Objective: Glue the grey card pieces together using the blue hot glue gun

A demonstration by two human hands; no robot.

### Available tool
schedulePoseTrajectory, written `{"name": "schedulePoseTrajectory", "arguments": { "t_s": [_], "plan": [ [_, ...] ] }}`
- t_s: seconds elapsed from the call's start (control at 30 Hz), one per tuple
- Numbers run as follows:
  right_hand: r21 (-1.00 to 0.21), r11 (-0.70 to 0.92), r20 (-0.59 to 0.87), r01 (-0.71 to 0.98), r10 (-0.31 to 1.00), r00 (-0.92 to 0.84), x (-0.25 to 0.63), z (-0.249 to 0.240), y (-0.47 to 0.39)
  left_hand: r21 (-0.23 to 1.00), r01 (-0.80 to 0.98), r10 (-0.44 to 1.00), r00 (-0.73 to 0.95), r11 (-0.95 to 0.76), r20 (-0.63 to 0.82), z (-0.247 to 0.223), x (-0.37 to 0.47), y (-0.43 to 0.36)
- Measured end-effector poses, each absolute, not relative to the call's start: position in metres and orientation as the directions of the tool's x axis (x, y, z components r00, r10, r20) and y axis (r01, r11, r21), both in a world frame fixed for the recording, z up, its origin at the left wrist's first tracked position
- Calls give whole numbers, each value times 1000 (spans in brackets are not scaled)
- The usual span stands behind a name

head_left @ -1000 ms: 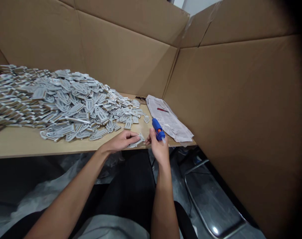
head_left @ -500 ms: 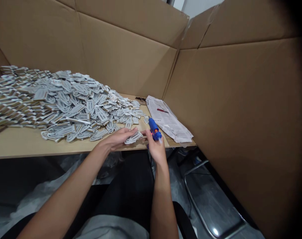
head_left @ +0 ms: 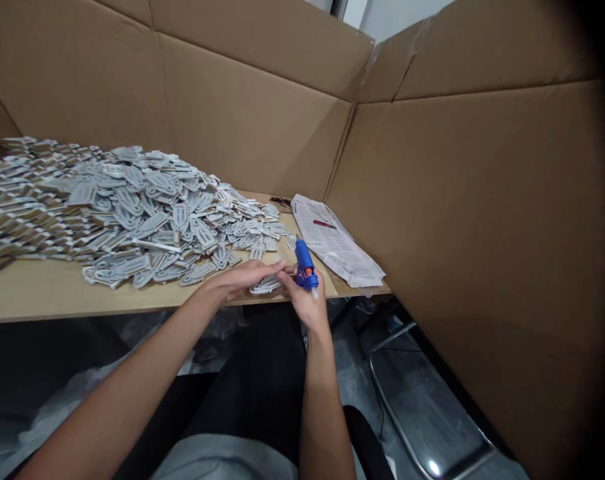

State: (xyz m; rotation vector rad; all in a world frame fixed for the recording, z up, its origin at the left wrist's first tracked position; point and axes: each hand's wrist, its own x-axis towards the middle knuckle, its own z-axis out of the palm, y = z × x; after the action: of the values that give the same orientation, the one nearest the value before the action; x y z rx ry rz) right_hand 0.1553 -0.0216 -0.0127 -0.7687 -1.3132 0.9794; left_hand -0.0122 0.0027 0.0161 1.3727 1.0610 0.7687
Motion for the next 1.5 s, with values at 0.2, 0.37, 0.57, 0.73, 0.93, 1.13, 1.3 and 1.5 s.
{"name": "schedulePoseTrajectory", "arguments": {
  "t_s": [0.2, 0.37, 0.57, 0.73, 0.93, 1.13, 1.3, 1.5],
  "plan": [
    [-883, 449, 429, -140, 891, 152, 156, -18, -15, 982, 162, 879, 448, 99, -162, 7, -19, 6],
    [-866, 387, 363, -316, 922, 133, 166, -8, -22, 991, 46, 846, 516, 127, -132, -2, -23, 9],
    [-872, 344, 341, -349, 937, 72, 183, 0, -32, 999, -29, 858, 514, 37, -17, 2, -21, -1],
    [-924, 352, 341, -151, 935, 98, 188, -11, -26, 997, 50, 846, 532, -65, 28, 5, -19, -8],
    [-934, 347, 337, -87, 935, 114, 186, -18, -20, 996, 72, 840, 542, -59, 11, 3, -21, -5],
    [-931, 359, 353, -60, 931, 93, 181, -18, -20, 992, 88, 832, 554, -93, 29, 0, -24, -2],
    [-920, 393, 391, 1, 915, 100, 179, -14, -22, 990, 91, 832, 553, -110, 42, 0, -25, -1],
    [-918, 393, 387, -42, 915, 111, 177, -13, -23, 982, 95, 825, 559, -164, 84, -1, -25, -1]
  ]
}}
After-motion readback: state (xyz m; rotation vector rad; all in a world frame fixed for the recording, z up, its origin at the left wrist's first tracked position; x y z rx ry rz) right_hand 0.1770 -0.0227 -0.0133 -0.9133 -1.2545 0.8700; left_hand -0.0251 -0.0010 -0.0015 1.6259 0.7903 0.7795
